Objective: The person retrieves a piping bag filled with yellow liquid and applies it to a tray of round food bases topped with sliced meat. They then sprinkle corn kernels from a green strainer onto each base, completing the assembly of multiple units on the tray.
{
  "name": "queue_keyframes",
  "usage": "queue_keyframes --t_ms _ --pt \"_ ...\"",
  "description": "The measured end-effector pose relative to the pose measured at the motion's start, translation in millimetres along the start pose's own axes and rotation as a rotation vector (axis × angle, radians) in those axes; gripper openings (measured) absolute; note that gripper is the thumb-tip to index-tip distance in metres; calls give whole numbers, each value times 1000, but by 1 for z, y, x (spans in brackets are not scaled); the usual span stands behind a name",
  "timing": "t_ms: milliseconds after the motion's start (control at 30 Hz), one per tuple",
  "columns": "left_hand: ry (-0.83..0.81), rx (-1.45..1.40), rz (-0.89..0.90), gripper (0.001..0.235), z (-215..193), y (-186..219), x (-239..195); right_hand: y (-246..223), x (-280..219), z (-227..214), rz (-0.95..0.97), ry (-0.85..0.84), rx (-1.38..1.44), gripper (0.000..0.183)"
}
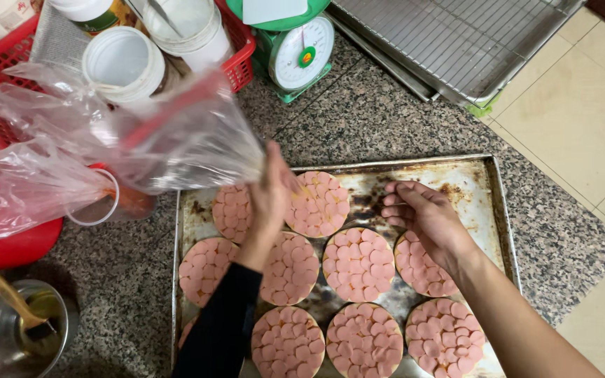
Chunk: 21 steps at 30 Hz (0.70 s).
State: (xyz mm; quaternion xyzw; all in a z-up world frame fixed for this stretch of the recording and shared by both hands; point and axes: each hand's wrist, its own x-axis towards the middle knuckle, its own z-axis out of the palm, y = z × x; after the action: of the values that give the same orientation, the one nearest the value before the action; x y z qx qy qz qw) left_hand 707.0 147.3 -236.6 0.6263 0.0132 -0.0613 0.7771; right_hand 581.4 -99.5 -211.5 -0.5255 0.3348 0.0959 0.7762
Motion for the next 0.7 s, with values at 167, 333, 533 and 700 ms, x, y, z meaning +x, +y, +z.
queue_keyframes --t_ms 167,333,533,700 --pt "41 152 -13 58 -20 -5 -6 1 -4 9 -27 -51 12 24" --pt "-125 2 21 29 -7 -11 -52 1 -3 17 -32 -81 -11 24" --pt "19 -25 82 47 -31 -3 -10 3 -6 24 -10 -58 -24 24" --pt "38 -123 103 57 -34 -3 -8 7 -4 33 8 -69 -34 24"
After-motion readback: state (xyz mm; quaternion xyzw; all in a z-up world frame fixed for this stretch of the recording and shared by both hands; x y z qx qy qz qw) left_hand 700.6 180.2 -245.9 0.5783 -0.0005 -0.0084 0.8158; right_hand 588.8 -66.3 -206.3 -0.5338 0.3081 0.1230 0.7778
